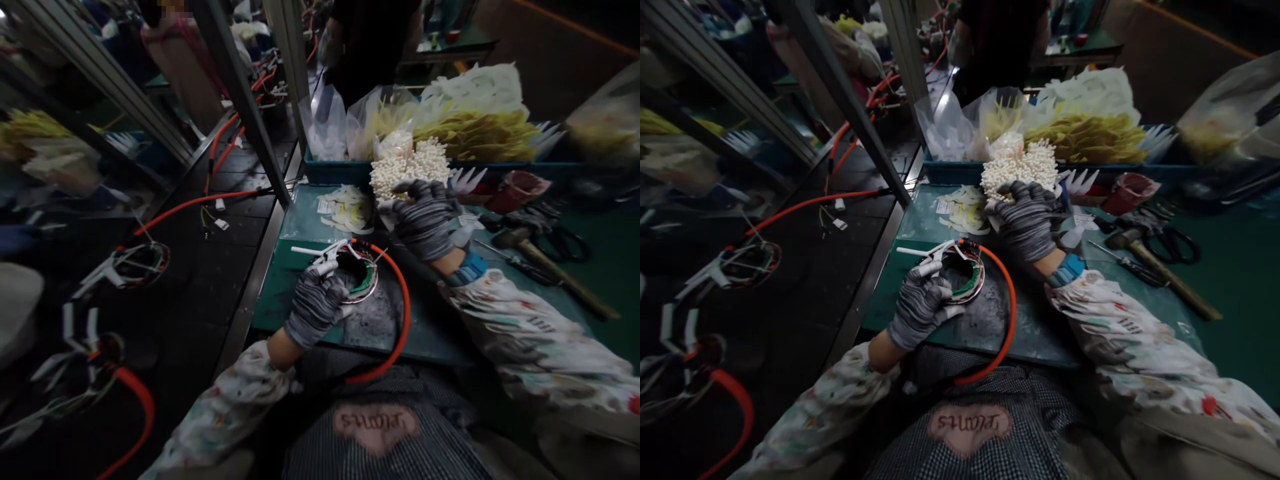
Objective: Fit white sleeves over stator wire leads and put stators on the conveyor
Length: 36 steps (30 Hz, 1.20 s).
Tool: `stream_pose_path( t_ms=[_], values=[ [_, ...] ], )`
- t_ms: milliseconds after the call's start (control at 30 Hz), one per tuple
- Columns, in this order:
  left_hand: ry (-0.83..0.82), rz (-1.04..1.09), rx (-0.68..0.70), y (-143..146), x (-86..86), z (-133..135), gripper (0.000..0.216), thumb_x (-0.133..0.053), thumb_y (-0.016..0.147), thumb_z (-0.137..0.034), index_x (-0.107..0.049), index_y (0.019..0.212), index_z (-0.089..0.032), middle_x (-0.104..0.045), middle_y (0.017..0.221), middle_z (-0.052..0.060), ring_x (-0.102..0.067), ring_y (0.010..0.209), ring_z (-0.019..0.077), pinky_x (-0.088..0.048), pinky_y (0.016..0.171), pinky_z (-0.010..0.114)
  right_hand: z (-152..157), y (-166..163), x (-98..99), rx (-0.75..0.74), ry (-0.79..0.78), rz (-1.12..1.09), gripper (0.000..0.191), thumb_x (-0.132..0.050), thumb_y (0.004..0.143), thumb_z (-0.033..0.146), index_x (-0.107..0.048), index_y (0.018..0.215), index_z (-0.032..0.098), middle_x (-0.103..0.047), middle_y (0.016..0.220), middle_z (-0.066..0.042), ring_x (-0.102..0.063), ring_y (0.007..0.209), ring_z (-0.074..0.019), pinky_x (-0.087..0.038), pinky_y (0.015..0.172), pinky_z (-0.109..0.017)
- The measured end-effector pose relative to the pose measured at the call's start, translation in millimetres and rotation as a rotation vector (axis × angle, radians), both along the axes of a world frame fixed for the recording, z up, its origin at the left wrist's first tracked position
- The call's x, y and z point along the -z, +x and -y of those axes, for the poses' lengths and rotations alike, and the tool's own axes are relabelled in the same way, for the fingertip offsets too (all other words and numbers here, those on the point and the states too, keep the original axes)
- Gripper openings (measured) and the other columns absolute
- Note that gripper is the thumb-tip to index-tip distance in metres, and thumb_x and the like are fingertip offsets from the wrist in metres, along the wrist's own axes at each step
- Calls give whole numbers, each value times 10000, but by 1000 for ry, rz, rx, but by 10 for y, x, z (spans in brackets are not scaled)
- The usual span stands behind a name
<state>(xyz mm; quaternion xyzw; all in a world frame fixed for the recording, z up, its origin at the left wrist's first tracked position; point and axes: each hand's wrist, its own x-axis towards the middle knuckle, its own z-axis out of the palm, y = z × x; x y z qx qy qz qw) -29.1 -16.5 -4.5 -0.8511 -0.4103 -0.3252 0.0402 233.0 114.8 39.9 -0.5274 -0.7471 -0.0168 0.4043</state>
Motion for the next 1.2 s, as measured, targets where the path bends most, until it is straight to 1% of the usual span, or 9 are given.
stream_pose_path(
  t_ms=[200,267,367,500,667,767,833,1033,1200],
  values=[
    [103,52,-58,88,91,52,376,-940,731,-491,-730,925,-247,-683,1286,113,-617,1231,308,-528,1079,476,629,167,-510,-65,107,-344,164,-770,936,373,-634,923,283,-766,884,-58,-741,815,-234,-607,799,-431],
    [70,22,-45,52,98,33,422,-928,731,-555,-734,959,-258,-683,1318,117,-593,1262,319,-483,1099,486,931,147,-634,-136,-64,-475,188,-768,953,398,-605,915,313,-746,810,-29,-721,701,-221,-596,691,-405],
    [69,-4,-17,24,109,19,430,-893,765,-593,-725,1000,-275,-730,1262,88,-601,1269,308,-417,1136,490,1285,27,-586,-186,-258,-456,191,-719,983,484,-618,929,332,-721,750,-13,-702,631,-230,-578,621,-410],
    [83,-13,-22,63,84,28,338,-851,834,-536,-709,1015,-287,-776,1122,42,-613,1285,294,-367,1164,476,1562,-136,-332,-13,-258,-588,206,-745,971,463,-595,921,332,-783,821,-28,-766,716,-269,-619,679,-454],
    [105,-5,-48,112,14,38,300,-785,872,-539,-704,992,-276,-765,1116,63,-615,1270,304,-368,1150,479,1850,-72,-291,-228,-696,-869,390,-770,887,615,-631,735,284,-752,677,-50,-668,502,-217,-529,437,-354],
    [146,-9,-44,104,7,31,274,-746,883,-525,-697,971,-271,-759,1139,69,-622,1264,297,-374,1138,472,2001,12,-333,-423,-1117,-856,466,-667,922,654,-807,937,210,-577,475,-6,-464,349,-149,-413,360,-314],
    [152,-27,-33,89,15,23,274,-745,870,-521,-697,964,-268,-766,1150,64,-630,1266,301,-369,1145,479,2031,-2,-297,-491,-1210,-766,464,-626,961,587,-818,1099,187,-597,495,0,-506,383,-148,-443,410,-299],
    [45,58,71,30,-5,-15,205,-767,870,-425,-736,995,-266,-810,1164,23,-651,1302,290,-421,1150,483,1588,-270,70,-241,-510,-223,270,-747,895,490,-808,1049,278,-817,859,-51,-725,673,-219,-555,616,-326],
    [-2,111,69,17,-15,-35,185,-799,869,-446,-767,938,-278,-798,1161,27,-662,1298,286,-480,1108,485,1166,-414,78,-250,-380,-26,289,-678,955,489,-820,1046,254,-811,802,-63,-709,653,-224,-501,590,-318]
  ],
)
